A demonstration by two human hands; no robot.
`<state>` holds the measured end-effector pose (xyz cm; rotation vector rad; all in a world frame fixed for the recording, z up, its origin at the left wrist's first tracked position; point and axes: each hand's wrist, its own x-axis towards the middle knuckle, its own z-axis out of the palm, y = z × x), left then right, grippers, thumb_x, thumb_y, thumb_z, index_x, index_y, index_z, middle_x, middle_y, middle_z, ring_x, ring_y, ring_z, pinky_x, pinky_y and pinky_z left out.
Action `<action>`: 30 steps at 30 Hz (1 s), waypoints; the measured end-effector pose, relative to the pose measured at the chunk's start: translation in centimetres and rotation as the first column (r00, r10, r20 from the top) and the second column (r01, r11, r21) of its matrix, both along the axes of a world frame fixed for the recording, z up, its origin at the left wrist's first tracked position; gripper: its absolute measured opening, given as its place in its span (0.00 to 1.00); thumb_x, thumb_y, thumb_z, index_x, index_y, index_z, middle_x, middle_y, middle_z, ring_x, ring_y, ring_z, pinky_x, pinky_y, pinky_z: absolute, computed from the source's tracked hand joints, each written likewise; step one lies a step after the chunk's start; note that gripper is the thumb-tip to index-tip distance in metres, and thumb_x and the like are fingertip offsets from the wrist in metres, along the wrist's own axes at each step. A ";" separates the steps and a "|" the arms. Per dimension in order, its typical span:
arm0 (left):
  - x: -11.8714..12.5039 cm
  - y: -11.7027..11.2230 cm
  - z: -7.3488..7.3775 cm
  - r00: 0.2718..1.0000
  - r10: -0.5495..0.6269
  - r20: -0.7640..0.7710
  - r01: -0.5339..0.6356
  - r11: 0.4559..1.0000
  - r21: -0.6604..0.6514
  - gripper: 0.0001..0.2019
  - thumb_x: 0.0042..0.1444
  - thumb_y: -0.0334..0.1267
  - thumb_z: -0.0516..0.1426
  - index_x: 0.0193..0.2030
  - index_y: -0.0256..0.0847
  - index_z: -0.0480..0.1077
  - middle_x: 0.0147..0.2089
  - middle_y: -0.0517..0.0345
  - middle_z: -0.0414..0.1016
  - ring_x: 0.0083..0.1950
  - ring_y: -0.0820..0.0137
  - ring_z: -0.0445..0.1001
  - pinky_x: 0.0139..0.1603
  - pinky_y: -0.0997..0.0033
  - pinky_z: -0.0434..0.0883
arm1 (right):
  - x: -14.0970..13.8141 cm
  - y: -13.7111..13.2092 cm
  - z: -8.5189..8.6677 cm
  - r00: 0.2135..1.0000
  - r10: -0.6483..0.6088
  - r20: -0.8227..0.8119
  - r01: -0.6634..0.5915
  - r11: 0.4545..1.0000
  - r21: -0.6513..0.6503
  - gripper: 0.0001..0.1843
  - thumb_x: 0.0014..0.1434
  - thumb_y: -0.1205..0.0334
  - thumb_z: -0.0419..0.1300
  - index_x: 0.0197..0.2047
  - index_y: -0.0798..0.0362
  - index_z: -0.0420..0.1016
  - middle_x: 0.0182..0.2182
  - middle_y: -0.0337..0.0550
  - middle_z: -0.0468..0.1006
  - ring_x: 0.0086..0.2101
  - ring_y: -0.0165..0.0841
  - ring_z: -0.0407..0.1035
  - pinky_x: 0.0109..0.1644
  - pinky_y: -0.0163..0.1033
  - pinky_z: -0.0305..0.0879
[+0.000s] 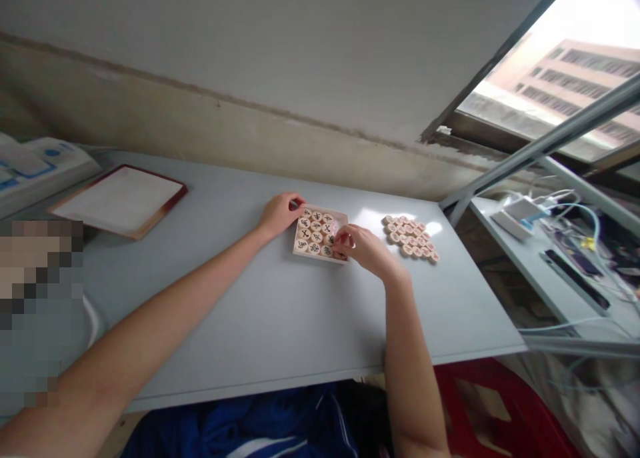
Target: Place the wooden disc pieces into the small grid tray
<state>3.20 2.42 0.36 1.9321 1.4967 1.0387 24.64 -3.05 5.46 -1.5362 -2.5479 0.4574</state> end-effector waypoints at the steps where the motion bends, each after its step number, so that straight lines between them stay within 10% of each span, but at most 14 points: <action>1: 0.0 0.0 0.1 1.000 0.000 0.001 0.000 1.000 -0.002 0.09 0.48 0.37 0.53 0.34 0.39 0.72 0.34 0.58 0.75 0.29 0.74 0.67 0.30 0.76 0.63 | 0.0 0.0 -0.1 1.000 -0.007 -0.004 0.007 1.000 -0.001 0.07 0.53 0.58 0.57 0.32 0.52 0.70 0.30 0.41 0.72 0.29 0.29 0.64 0.31 0.33 0.55; 19: -0.2 0.4 -0.5 1.000 -0.021 -0.005 0.021 1.000 -0.011 0.12 0.48 0.41 0.52 0.35 0.39 0.72 0.35 0.56 0.75 0.33 0.71 0.70 0.33 0.75 0.65 | 1.8 0.3 0.6 0.971 -0.181 -0.158 0.158 0.976 -0.147 0.10 0.46 0.53 0.62 0.31 0.49 0.72 0.25 0.36 0.74 0.24 0.28 0.66 0.26 0.31 0.55; 24: -0.3 0.7 -0.8 0.999 -0.041 0.007 0.041 0.999 -0.020 0.12 0.47 0.42 0.52 0.35 0.40 0.72 0.35 0.56 0.75 0.32 0.71 0.71 0.32 0.75 0.65 | 5.9 1.3 0.0 0.832 -0.492 -0.257 0.478 0.870 -0.119 0.14 0.47 0.50 0.60 0.30 0.53 0.72 0.25 0.40 0.75 0.24 0.28 0.66 0.25 0.32 0.55; 30: -0.4 1.0 -1.0 0.999 -0.052 -0.007 0.051 0.998 -0.041 0.14 0.47 0.44 0.52 0.36 0.40 0.72 0.35 0.56 0.75 0.33 0.70 0.71 0.33 0.74 0.65 | 7.6 1.3 -0.9 0.829 -0.548 -0.112 0.521 0.829 -0.203 0.15 0.47 0.49 0.60 0.28 0.54 0.71 0.24 0.39 0.75 0.24 0.29 0.66 0.26 0.32 0.54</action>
